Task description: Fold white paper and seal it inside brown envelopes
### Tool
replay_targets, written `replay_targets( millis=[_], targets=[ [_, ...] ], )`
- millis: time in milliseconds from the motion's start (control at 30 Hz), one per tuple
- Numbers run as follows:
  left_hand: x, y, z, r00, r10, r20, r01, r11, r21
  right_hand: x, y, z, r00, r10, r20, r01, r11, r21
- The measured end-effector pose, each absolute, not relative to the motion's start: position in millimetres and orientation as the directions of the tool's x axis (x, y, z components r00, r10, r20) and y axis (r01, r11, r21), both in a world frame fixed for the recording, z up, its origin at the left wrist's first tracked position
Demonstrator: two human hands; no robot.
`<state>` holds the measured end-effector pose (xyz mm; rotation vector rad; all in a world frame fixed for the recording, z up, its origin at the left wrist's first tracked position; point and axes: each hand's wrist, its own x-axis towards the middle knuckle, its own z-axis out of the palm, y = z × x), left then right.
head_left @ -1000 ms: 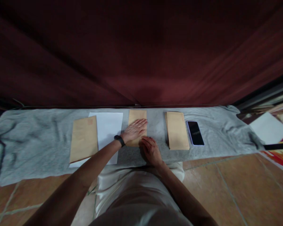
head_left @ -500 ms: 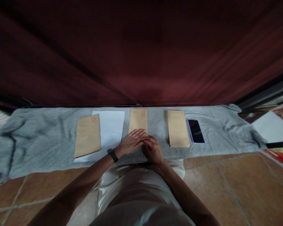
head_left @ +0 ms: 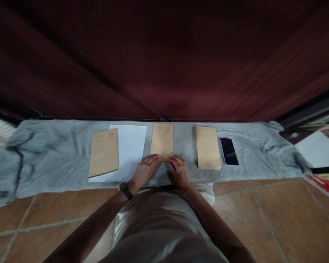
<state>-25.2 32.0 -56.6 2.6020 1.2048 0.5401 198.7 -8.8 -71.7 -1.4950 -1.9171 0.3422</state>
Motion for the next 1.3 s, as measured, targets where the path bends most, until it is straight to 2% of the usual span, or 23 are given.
replay_targets(
  millis=[333,800,900,1033,1133,1300],
  targets=[
    [-20.6,37.2,-59.0,0.483,0.818,0.311,0.716,-0.574,0.397,194.8,4.0,-66.3,-0.045,0.957,0.288,0.805,0.205,-0.557],
    [-13.9,47.1,-60.7,0.357,0.857,0.371,0.703,-0.508,0.498,190.9,13.5,-62.7,-0.013,0.959,0.282,0.864,0.153,-0.48],
    [-12.6,46.6,-58.4,0.382,0.857,0.346,0.746,-0.507,0.431,185.2,8.8,-61.0,-0.025,0.955,0.295,0.86,0.171,-0.48],
    [-10.8,40.9,-53.8,0.452,0.857,0.249,0.816,-0.51,0.274,167.0,-1.3,-58.0,-0.205,0.92,0.333,0.783,0.358,-0.508],
    [-10.9,33.4,-54.1,0.507,0.843,0.18,0.805,-0.537,0.251,155.9,-8.0,-57.7,-0.333,0.896,0.293,0.751,0.44,-0.493],
    [-15.0,16.1,-59.6,0.546,0.828,0.128,0.794,-0.56,0.238,157.5,-14.7,-60.1,-0.38,0.897,0.226,0.786,0.442,-0.432]
  ],
)
